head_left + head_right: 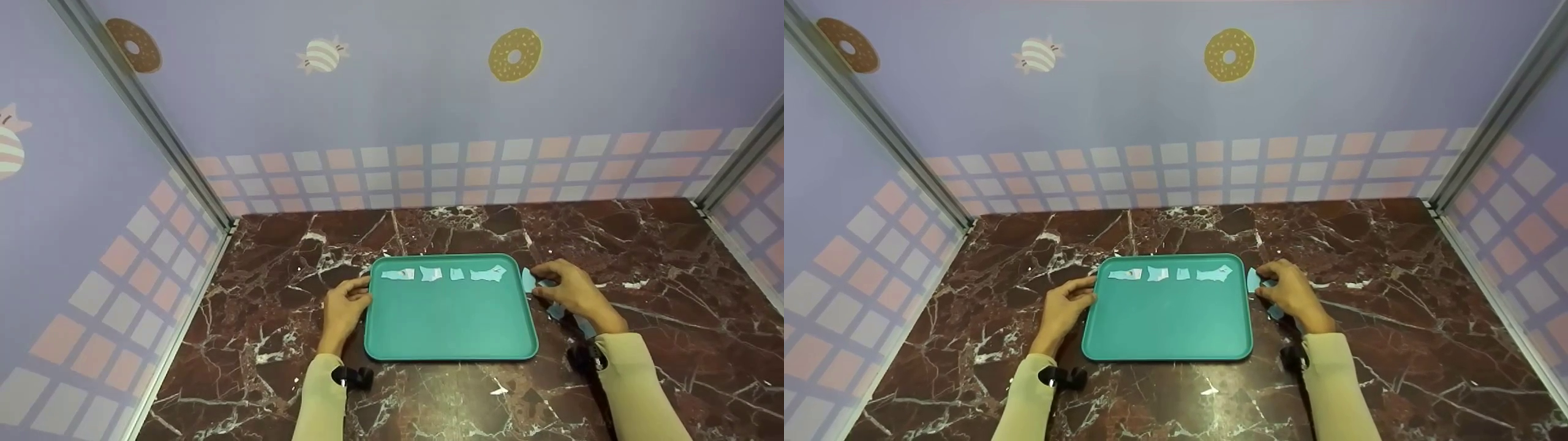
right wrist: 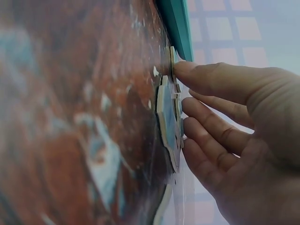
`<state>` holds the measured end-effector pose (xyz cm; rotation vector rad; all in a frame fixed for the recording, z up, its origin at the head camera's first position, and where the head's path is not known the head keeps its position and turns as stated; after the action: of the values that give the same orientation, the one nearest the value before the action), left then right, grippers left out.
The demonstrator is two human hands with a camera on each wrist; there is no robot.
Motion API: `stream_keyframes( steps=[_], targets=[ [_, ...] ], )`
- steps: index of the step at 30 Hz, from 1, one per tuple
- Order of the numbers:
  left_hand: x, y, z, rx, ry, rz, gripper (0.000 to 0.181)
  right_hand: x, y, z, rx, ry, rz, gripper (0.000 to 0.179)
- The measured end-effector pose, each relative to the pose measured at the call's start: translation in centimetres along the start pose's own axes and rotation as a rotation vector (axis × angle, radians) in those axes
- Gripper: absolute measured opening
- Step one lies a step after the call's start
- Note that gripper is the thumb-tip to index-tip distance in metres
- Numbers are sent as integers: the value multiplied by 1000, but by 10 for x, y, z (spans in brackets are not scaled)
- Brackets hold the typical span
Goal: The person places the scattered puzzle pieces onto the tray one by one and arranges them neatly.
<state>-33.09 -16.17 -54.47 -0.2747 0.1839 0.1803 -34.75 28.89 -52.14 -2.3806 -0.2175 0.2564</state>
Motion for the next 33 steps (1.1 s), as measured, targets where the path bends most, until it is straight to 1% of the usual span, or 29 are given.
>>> stream_keyframes(
  steps=[8, 13, 19, 22, 25, 29, 33],
  targets=[
    [0, 2, 2, 7, 14, 3, 33, -3, 2, 0, 16, -15, -13, 42],
    [0, 2, 4, 32, 30, 3, 33, -5, 2, -2, 22, -36, 3, 36],
    [0, 1, 2, 0, 16, 4, 33, -4, 1, -3, 37, -67, 13, 27],
    [-1, 1, 1, -7, 13, -3, 33, -3, -1, -3, 57, -56, 19, 25],
    [-1, 1, 0, -16, -5, -6, 33, -3, -1, -1, 70, -30, 21, 26],
    [-1, 1, 0, -29, -32, -4, 34, -5, 2, -1, 65, 3, 18, 34],
    [1, 0, 1, -39, -29, -4, 33, -6, 4, -2, 69, 42, 27, 40]
  ],
)
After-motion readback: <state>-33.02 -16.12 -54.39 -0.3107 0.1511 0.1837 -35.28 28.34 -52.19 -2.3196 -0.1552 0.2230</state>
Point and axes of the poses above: each hand's wrist, its own x-axis away from the middle knuckle, its own y-axis out of the palm, z = x × y, the point moved 8 cm from there along -x, towards the middle knuckle, and after that the axes turned 1 degree about -x, right-handed, at the moved point
